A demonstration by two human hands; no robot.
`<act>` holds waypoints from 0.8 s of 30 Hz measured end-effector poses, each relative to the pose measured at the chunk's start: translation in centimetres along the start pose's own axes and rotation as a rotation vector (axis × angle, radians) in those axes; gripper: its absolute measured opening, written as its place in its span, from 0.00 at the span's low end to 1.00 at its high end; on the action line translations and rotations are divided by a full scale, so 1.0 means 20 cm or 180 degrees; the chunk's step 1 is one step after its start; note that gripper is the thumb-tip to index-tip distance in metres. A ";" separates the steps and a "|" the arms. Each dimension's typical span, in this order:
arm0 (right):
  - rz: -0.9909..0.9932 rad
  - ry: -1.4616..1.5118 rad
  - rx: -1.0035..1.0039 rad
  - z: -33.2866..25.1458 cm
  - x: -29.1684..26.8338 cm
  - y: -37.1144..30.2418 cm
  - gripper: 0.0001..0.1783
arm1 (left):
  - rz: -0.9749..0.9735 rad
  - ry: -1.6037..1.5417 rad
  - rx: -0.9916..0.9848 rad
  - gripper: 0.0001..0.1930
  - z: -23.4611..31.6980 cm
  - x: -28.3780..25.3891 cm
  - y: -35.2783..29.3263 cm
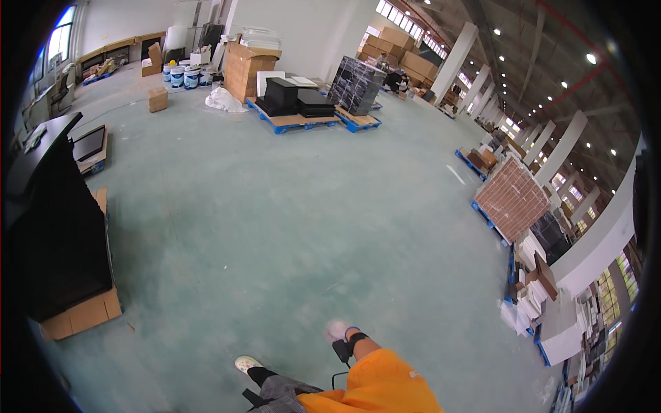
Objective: Sorting and stacking black furniture panels and marking one with a pen in a factory environment.
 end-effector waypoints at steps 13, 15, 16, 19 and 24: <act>-0.0140 0.0600 -0.0164 -0.23 -0.56 0.41 0.14 | -0.1372 -0.0377 -0.0137 0.26 0.40 -0.62 0.64; -0.0087 0.0404 -0.0493 -0.20 -0.57 0.48 0.14 | -0.0713 -0.0513 0.0188 0.24 0.39 -0.48 0.65; -0.0142 0.0334 -0.0585 -0.22 -0.59 0.52 0.14 | -0.0969 -0.1966 -0.1411 0.22 0.37 -0.45 0.64; -0.0344 -0.1395 -0.0975 -0.27 -0.65 0.68 0.13 | -0.0975 -0.3759 -0.3388 0.15 0.43 -0.50 0.66; -0.0335 -0.2259 -0.1572 -0.40 -0.81 0.98 0.15 | 0.0038 -0.1349 -0.1769 0.07 0.50 -0.33 0.54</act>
Point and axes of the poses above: each hand's wrist, its own y-axis towards the middle knuckle, its own x-axis out of the palm, z = x × y, the point moved 1 cm from there along y, towards the middle knuckle, and after that the axes turned 4 degrees about -y, right-handed, at the moved point
